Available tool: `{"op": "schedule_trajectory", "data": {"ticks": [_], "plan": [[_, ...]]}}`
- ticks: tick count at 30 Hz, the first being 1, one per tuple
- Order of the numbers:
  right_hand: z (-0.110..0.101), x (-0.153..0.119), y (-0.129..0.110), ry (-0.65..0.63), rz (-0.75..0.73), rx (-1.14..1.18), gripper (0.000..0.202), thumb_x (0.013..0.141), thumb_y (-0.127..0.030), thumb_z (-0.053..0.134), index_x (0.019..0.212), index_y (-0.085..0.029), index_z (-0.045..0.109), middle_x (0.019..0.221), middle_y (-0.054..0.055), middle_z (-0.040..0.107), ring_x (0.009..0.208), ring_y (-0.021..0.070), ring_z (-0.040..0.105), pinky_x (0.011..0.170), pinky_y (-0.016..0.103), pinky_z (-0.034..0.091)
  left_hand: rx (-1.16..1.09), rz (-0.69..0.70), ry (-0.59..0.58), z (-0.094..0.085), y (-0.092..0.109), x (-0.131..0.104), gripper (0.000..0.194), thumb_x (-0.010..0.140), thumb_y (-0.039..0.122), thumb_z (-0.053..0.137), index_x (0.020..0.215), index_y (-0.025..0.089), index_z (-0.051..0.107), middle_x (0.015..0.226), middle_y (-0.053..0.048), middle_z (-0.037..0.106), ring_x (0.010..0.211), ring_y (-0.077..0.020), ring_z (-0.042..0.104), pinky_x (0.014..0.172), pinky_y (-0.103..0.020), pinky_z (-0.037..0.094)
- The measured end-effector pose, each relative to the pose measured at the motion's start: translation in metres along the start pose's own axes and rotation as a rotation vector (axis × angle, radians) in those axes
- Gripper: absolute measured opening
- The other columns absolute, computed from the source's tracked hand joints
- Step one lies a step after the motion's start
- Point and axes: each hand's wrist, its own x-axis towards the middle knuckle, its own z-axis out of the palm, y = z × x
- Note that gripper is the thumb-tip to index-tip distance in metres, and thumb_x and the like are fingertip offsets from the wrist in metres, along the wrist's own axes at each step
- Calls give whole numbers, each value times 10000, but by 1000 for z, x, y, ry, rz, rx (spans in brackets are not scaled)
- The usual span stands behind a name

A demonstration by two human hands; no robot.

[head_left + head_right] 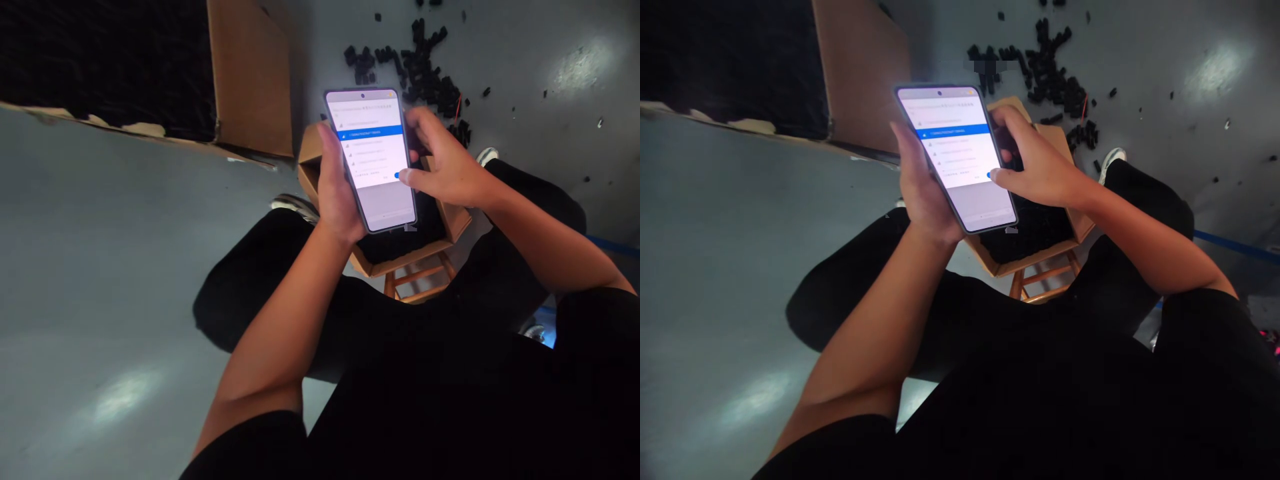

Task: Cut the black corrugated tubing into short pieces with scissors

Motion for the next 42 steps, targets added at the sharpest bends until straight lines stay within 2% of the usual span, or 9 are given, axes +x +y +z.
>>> {"op": "schedule_trajectory", "data": {"ticks": [6, 11, 16, 20, 26, 30, 35, 39, 42], "plan": [[1, 0, 1, -6, -6, -8, 564, 909, -252, 784, 1399, -306, 510, 1207, 66, 585, 1155, 275, 613, 1112, 499, 600, -7, 4, -32, -3, -1, 0, 895, 1026, 970, 327, 1333, 273, 798, 1311, -154, 807, 1566, -413, 635, 1174, -545, 641], [3, 1, 2, 4, 8, -10, 598, 890, -251, 798, 1414, -313, 517, 1187, 61, 578, 1135, 274, 614, 1093, 496, 609, -3, -16, -32, -2, 0, -1, 892, 1005, 983, 357, 1363, 279, 772, 1315, -155, 804, 1529, -441, 654, 1152, -584, 645], [3, 1, 2, 9, 15, -2, 579, 900, -257, 791, 1407, -296, 515, 1248, 76, 593, 1157, 269, 610, 1083, 483, 615, 10, -2, -26, -2, 1, -2, 843, 1031, 937, 377, 1397, 276, 752, 1334, -151, 792, 1564, -430, 630, 1174, -570, 637], [2, -1, -2, -3, 15, 18, 514, 903, -243, 756, 1359, -298, 525, 1268, 75, 608, 1153, 263, 627, 1109, 488, 616, 10, -3, -32, -1, 0, -2, 882, 1037, 941, 331, 1429, 268, 745, 1361, -157, 790, 1585, -438, 614, 1187, -592, 625], [1, -1, -4, -4, 20, 17, 541, 852, -199, 765, 1323, -317, 526, 1272, 69, 637, 1146, 272, 649, 1103, 489, 625, -1, -21, -37, 0, 0, -2, 932, 1019, 971, 325, 1415, 247, 757, 1361, -182, 796, 1594, -439, 608, 1190, -583, 630], [2, 0, 1, 2, -1, 38, 540, 848, -201, 740, 1328, -294, 509, 1305, 72, 635, 1149, 255, 648, 1088, 455, 615, -17, -16, -37, -1, 1, -2, 916, 1028, 966, 338, 1379, 242, 775, 1352, -183, 805, 1604, -436, 594, 1204, -577, 624], [4, 2, 7, 2, -60, 59, 501, 844, -198, 695, 1297, -251, 486, 1227, 64, 620, 1092, 235, 633, 1065, 438, 585, 12, 9, -80, -6, -1, 1, 952, 1010, 984, 378, 1407, 209, 761, 1367, -190, 795, 1624, -467, 561, 1239, -599, 597], [3, 2, 6, 22, -44, 55, 522, 835, -173, 720, 1297, -275, 502, 1214, 47, 623, 1105, 236, 635, 1026, 415, 588, 52, 6, -76, -7, -1, 1, 987, 1046, 959, 268, 1449, 194, 744, 1393, -190, 776, 1624, -461, 568, 1230, -620, 600], [2, 1, 1, 14, -6, 64, 519, 827, -199, 768, 1277, -299, 529, 1234, 53, 632, 1097, 246, 629, 982, 409, 599, 37, 9, -83, -8, -1, 2, 968, 1035, 966, 313, 1427, 199, 755, 1373, -188, 792, 1618, -461, 574, 1247, -602, 597]]}}
